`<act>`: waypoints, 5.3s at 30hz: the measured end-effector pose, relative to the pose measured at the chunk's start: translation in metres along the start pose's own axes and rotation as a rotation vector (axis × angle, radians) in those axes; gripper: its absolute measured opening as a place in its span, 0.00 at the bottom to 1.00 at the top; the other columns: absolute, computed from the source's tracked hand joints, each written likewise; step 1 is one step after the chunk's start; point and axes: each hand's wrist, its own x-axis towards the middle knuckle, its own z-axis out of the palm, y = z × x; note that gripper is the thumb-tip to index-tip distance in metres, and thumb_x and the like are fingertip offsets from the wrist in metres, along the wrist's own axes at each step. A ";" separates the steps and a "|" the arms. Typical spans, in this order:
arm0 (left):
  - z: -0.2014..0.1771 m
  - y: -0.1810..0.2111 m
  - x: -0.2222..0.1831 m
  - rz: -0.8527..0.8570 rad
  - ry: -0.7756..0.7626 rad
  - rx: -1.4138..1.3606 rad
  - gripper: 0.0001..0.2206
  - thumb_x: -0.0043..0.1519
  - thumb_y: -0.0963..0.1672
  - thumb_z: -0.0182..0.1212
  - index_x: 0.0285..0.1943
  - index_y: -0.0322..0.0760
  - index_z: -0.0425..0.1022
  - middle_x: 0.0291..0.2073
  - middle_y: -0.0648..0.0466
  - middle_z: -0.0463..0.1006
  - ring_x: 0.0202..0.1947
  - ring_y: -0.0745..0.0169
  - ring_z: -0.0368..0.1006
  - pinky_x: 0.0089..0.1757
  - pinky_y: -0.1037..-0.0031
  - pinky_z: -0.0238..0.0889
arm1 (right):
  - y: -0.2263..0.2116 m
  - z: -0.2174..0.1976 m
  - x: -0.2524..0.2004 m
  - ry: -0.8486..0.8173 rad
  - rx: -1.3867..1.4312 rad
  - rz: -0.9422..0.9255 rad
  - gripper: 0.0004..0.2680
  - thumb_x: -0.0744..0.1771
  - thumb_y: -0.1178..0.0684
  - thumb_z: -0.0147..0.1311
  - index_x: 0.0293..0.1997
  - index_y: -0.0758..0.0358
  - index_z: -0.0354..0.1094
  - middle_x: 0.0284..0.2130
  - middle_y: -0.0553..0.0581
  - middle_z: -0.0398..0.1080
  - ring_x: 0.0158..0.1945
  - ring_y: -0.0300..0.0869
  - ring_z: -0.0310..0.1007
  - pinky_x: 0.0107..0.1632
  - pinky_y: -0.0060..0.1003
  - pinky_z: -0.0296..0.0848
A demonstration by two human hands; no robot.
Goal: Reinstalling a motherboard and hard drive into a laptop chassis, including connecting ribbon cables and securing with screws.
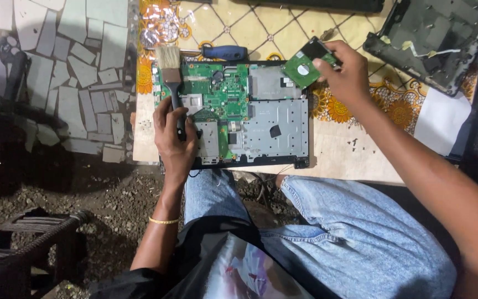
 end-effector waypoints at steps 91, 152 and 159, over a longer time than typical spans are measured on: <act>-0.004 0.008 0.000 -0.067 -0.068 0.034 0.12 0.67 0.34 0.62 0.58 0.30 0.75 0.73 0.38 0.65 0.72 0.34 0.71 0.67 0.52 0.71 | -0.030 0.036 0.012 -0.340 -0.474 0.050 0.33 0.57 0.52 0.82 0.71 0.64 0.73 0.56 0.60 0.64 0.59 0.57 0.71 0.65 0.57 0.72; -0.002 0.008 0.001 -0.042 -0.072 0.073 0.12 0.66 0.34 0.61 0.58 0.32 0.75 0.72 0.40 0.67 0.70 0.35 0.72 0.68 0.50 0.73 | -0.028 0.041 -0.008 -0.039 -0.376 -0.150 0.14 0.67 0.73 0.57 0.55 0.70 0.84 0.45 0.64 0.86 0.24 0.39 0.71 0.27 0.29 0.70; 0.000 0.004 0.000 -0.040 -0.062 0.046 0.12 0.66 0.34 0.62 0.57 0.31 0.75 0.72 0.40 0.66 0.71 0.35 0.71 0.69 0.49 0.72 | -0.032 0.033 -0.046 -0.357 -0.353 -0.010 0.25 0.72 0.61 0.48 0.83 0.57 0.55 0.81 0.58 0.58 0.79 0.58 0.59 0.74 0.67 0.61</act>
